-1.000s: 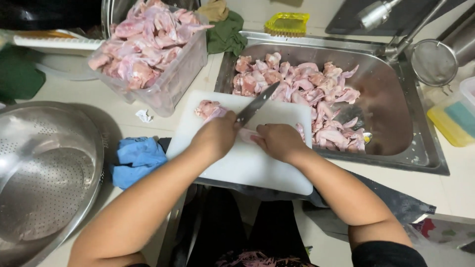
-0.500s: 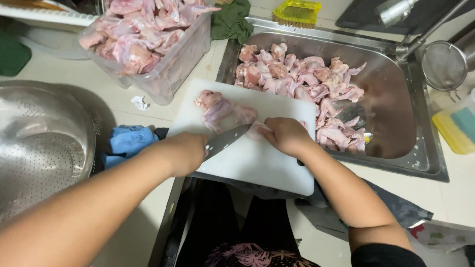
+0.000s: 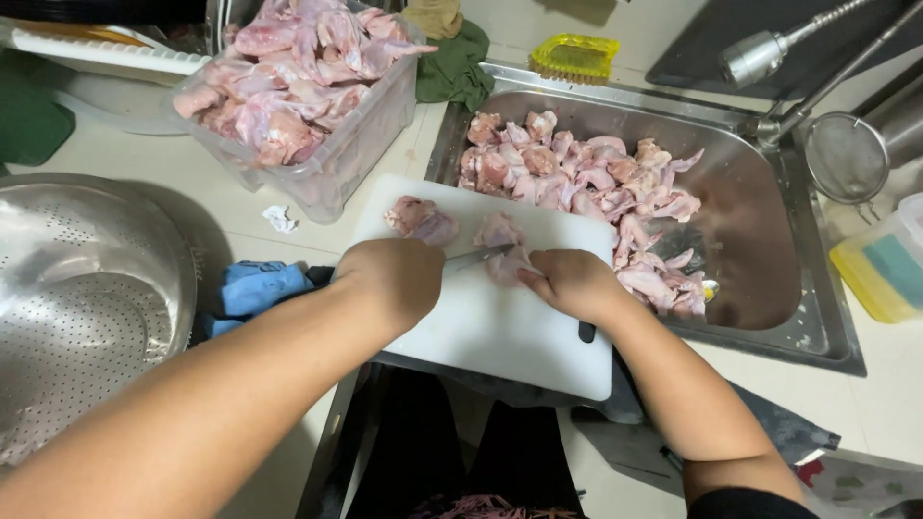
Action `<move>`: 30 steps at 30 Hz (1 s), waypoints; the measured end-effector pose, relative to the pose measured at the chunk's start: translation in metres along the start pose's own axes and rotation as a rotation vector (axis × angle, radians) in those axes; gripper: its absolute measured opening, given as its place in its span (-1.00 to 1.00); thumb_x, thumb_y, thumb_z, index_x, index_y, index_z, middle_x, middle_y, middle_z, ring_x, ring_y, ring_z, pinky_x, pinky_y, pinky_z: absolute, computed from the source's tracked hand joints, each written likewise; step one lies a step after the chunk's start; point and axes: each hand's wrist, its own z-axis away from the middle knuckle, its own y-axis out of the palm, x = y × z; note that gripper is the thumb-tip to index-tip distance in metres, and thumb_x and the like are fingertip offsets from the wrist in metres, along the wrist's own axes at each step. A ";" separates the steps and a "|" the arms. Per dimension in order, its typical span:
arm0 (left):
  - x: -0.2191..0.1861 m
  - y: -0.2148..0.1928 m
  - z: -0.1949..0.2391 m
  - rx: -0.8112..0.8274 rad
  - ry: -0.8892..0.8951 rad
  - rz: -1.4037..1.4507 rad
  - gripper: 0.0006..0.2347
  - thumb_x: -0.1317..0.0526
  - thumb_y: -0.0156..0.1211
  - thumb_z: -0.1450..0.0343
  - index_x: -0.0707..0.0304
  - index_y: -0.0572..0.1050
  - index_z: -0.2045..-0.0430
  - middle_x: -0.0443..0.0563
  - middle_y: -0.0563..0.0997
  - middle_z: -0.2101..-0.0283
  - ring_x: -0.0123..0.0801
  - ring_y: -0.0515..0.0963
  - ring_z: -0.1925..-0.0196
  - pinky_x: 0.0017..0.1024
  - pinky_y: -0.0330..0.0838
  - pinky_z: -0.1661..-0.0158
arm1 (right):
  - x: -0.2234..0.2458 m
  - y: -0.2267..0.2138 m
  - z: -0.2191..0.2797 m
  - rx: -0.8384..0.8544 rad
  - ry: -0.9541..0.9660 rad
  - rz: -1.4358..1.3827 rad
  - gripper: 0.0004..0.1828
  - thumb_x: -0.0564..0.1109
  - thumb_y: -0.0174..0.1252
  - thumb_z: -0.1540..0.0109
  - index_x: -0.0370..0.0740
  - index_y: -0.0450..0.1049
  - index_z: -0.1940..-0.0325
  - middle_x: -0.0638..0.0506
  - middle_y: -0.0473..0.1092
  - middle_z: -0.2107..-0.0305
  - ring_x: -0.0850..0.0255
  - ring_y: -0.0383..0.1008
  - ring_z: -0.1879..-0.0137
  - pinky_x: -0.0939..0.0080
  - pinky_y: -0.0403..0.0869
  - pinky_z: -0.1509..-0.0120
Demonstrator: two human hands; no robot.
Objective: The person cuts raw chicken wings into smaller pieces on a white cutting board using a knife. They repeatedly transfer the cut pieces into a stainless steel sink and occasionally rinse them under running water.
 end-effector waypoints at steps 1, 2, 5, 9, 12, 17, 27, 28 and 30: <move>0.000 0.004 -0.001 -0.042 0.005 -0.014 -0.63 0.34 -0.18 -0.51 0.31 0.33 -0.24 0.10 0.56 -0.03 -0.29 0.54 -0.13 -0.40 0.38 -0.01 | -0.001 0.001 -0.001 0.006 -0.022 0.042 -0.47 0.22 -0.12 -0.40 -0.25 0.54 0.17 -0.18 0.51 0.48 -0.07 0.59 0.23 -0.02 0.53 -0.03; 0.000 0.008 -0.002 -0.083 0.010 -0.028 -0.65 0.34 -0.18 -0.49 0.30 0.35 -0.19 0.09 0.56 0.00 -0.27 0.54 -0.08 -0.36 0.38 0.04 | -0.002 0.002 -0.001 0.011 -0.045 0.083 -0.47 0.23 -0.13 -0.41 -0.24 0.53 0.18 -0.17 0.51 0.49 -0.07 0.59 0.24 -0.01 0.54 -0.02; -0.004 0.011 -0.012 -0.175 0.015 -0.057 -0.69 0.34 -0.16 -0.47 0.29 0.38 -0.10 0.08 0.55 0.08 -0.22 0.55 0.01 -0.27 0.38 0.14 | -0.006 0.004 0.002 0.010 -0.085 0.152 -0.50 0.22 -0.15 -0.38 -0.21 0.51 0.16 -0.18 0.52 0.46 -0.08 0.61 0.21 -0.03 0.56 0.01; -0.005 0.026 -0.022 -0.257 0.025 -0.090 -0.73 0.35 -0.15 -0.45 0.29 0.42 0.00 0.08 0.55 0.15 -0.17 0.55 0.10 -0.19 0.37 0.24 | -0.011 0.007 0.001 0.007 -0.075 0.147 -0.47 0.23 -0.16 -0.36 -0.23 0.52 0.14 -0.19 0.53 0.45 -0.10 0.62 0.21 -0.05 0.57 0.02; -0.005 0.036 -0.028 -0.334 0.036 -0.121 -0.76 0.35 -0.13 -0.43 0.28 0.46 0.09 0.07 0.55 0.22 -0.13 0.55 0.19 -0.10 0.37 0.34 | -0.013 0.011 0.000 -0.007 -0.078 0.151 -0.45 0.27 -0.17 -0.35 -0.21 0.52 0.16 -0.19 0.53 0.46 -0.09 0.62 0.22 -0.03 0.57 0.04; -0.001 0.047 -0.039 -0.519 0.037 -0.186 -0.80 0.36 -0.10 -0.38 0.27 0.53 0.28 0.05 0.55 0.36 -0.04 0.56 0.38 0.07 0.36 0.54 | -0.018 0.012 -0.002 -0.035 -0.091 0.107 -0.49 0.23 -0.10 -0.33 -0.22 0.53 0.13 -0.19 0.53 0.48 -0.10 0.62 0.26 -0.05 0.58 0.05; -0.014 0.046 -0.027 -0.556 0.009 -0.131 -0.74 0.27 -0.16 -0.50 0.12 0.59 0.17 -0.22 0.66 0.23 -0.41 0.66 0.23 -0.19 0.51 0.44 | 0.000 0.008 0.012 -0.057 -0.123 0.210 -0.57 0.19 -0.12 -0.35 -0.12 0.52 0.17 -0.08 0.50 0.52 0.02 0.61 0.32 0.06 0.57 0.10; -0.014 0.040 -0.022 -0.498 0.026 -0.106 -0.73 0.29 -0.16 -0.51 0.15 0.58 0.12 -0.18 0.67 0.20 -0.39 0.66 0.19 -0.19 0.51 0.37 | -0.005 0.012 0.010 -0.081 -0.125 0.207 -0.59 0.19 -0.09 -0.34 -0.11 0.52 0.16 -0.07 0.49 0.52 0.02 0.60 0.32 0.05 0.57 0.11; -0.013 0.029 -0.010 -0.435 0.048 -0.080 -0.72 0.31 -0.17 -0.51 0.18 0.56 0.07 -0.15 0.67 0.17 -0.38 0.67 0.16 -0.19 0.52 0.31 | -0.006 0.014 0.010 -0.100 -0.122 0.200 -0.60 0.20 -0.07 -0.33 -0.10 0.52 0.14 -0.06 0.48 0.53 0.01 0.60 0.33 0.04 0.56 0.11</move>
